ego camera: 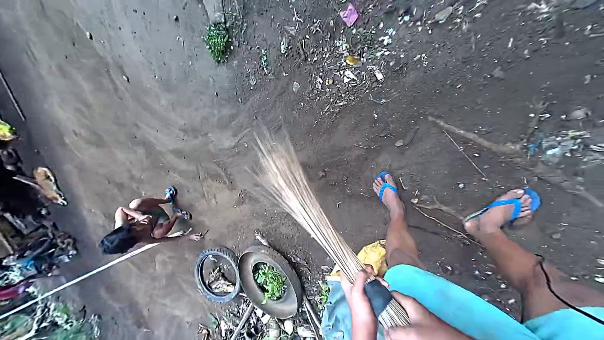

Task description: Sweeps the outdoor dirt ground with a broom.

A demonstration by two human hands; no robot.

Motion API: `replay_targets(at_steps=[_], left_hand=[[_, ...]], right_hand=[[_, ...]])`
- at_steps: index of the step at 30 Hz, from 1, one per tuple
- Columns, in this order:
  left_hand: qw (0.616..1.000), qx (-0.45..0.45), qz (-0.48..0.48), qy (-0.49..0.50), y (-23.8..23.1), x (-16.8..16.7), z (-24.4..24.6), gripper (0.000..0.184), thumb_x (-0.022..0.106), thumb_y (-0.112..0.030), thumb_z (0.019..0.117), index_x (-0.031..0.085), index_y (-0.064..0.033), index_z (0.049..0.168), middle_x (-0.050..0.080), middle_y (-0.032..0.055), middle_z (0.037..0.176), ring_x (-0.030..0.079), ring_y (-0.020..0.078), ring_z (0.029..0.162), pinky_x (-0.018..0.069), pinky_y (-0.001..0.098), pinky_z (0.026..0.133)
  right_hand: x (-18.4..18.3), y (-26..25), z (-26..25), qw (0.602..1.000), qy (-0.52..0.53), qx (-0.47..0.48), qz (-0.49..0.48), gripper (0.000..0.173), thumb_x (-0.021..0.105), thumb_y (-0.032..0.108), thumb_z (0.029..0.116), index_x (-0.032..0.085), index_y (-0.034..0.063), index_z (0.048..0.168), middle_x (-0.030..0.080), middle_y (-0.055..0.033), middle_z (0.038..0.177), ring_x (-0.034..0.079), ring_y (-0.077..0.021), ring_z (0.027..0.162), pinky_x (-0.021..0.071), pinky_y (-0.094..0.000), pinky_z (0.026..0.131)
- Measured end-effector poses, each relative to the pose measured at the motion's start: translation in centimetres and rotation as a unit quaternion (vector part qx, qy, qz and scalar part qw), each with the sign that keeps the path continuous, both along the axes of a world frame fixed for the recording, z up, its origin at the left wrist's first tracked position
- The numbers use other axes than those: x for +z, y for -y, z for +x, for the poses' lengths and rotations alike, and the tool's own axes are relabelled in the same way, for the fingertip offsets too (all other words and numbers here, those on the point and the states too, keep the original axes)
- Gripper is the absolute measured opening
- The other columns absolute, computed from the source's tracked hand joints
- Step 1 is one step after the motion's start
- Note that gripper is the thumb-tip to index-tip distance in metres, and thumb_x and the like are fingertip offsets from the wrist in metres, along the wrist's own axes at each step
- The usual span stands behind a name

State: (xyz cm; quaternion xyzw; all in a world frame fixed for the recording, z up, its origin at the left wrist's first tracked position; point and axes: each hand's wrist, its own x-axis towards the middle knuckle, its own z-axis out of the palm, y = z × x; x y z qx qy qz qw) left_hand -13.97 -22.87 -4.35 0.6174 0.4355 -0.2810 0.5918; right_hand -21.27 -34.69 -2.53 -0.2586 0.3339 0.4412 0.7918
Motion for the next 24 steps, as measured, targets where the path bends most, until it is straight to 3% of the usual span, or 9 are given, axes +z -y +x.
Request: replay_targets(at_steps=[3,6,9,11,13,15,20,22,24], left_hand=[[0.995,0.023,0.097,0.017,-1.2,-5.2,4.6,0.03,0.051,-0.004,0.0966,0.044,0.0054,0.125,0.064,0.014,0.079,0.067,0.0221,0.058,0.0608,0.0373,0.054],[0.999,0.012,0.039,0.026,0.7,-12.2,8.8,0.018,0.048,-0.005,0.0989,0.048,0.0037,0.115,0.063,0.0111,0.076,0.066,0.0195,0.058,0.0604,0.0348,0.055],[0.979,-0.171,-0.1,-0.051,6.9,-18.0,10.7,0.03,0.049,-0.004,0.0958,0.045,0.0056,0.124,0.064,0.0131,0.08,0.067,0.0205,0.061,0.0608,0.036,0.058],[0.903,-0.36,-0.186,-0.144,13.1,-19.5,10.1,0.048,0.057,-0.005,0.0948,0.039,0.0074,0.138,0.065,0.0181,0.09,0.069,0.0255,0.069,0.0627,0.0424,0.066],[0.822,-0.464,-0.273,-0.184,19.2,-19.4,8.2,0.05,0.062,-0.008,0.0947,0.041,0.0068,0.138,0.065,0.0185,0.096,0.069,0.0255,0.075,0.0622,0.0443,0.07],[0.782,-0.478,-0.351,-0.193,22.9,-17.0,6.6,0.054,0.063,-0.004,0.0934,0.039,0.0056,0.141,0.064,0.0195,0.097,0.067,0.0247,0.073,0.0615,0.0431,0.068],[0.733,-0.488,-0.437,-0.182,22.9,-10.9,6.4,0.067,0.06,0.004,0.0891,0.031,0.0027,0.149,0.062,0.0191,0.098,0.061,0.0191,0.061,0.0581,0.0362,0.057],[0.753,-0.486,-0.417,-0.15,20.4,-9.7,7.3,0.076,0.062,0.004,0.0877,0.024,0.0023,0.153,0.062,0.0195,0.103,0.063,0.0196,0.065,0.0599,0.037,0.061],[0.827,-0.415,-0.362,-0.116,16.6,-9.6,7.8,0.077,0.063,-0.001,0.0843,0.024,0.0017,0.151,0.064,0.0151,0.095,0.065,0.0196,0.065,0.0606,0.0364,0.06]], right_hand=[[-6.6,0.3,6.5,0.996,0.006,0.042,0.083,0.045,0.073,0.007,0.0855,0.054,0.004,0.126,0.07,-0.0092,0.089,0.07,-0.0207,0.067,0.0627,-0.0378,0.065],[-12.0,1.8,10.3,1.0,0.008,0.025,0.018,0.042,0.075,0.006,0.0842,0.056,0.0022,0.122,0.069,-0.0097,0.086,0.07,-0.0195,0.065,0.0622,-0.0352,0.063],[-13.5,4.0,8.6,0.978,-0.06,-0.122,-0.16,0.048,0.076,0.006,0.081,0.057,-0.002,0.125,0.071,-0.0129,0.091,0.071,-0.022,0.068,0.063,-0.0374,0.065],[-12.3,4.8,5.7,0.913,-0.134,-0.276,-0.267,0.04,0.069,0.006,0.0832,0.059,-0.0048,0.121,0.072,-0.0129,0.087,0.071,-0.0221,0.066,0.0631,-0.0368,0.061],[-10.2,6.4,4.0,0.843,-0.172,-0.368,-0.354,0.029,0.062,0.004,0.0877,0.06,-0.0041,0.116,0.073,-0.01,0.086,0.07,-0.019,0.064,0.0625,-0.0332,0.059],[-7.9,7.6,3.3,0.799,-0.187,-0.391,-0.418,0.027,0.059,0.005,0.0875,0.059,-0.0005,0.114,0.073,-0.0053,0.086,0.07,-0.0151,0.063,0.0622,-0.0304,0.059],[-4.2,5.8,4.0,0.778,-0.159,-0.341,-0.504,0.052,0.066,0.005,0.079,0.047,0.001,0.127,0.068,0.0049,0.094,0.07,-0.0028,0.078,0.0626,-0.0232,0.072],[-3.4,4.8,3.8,0.812,-0.125,-0.336,-0.46,0.057,0.068,0.002,0.0752,0.045,-0.0011,0.127,0.07,0.0045,0.09,0.071,-0.0054,0.075,0.0636,-0.0261,0.071],[-4.1,3.9,3.5,0.864,-0.09,-0.31,-0.386,0.063,0.073,0.007,0.0707,0.047,-0.0019,0.127,0.071,-0.0001,0.089,0.071,-0.0121,0.072,0.0642,-0.0329,0.067]])
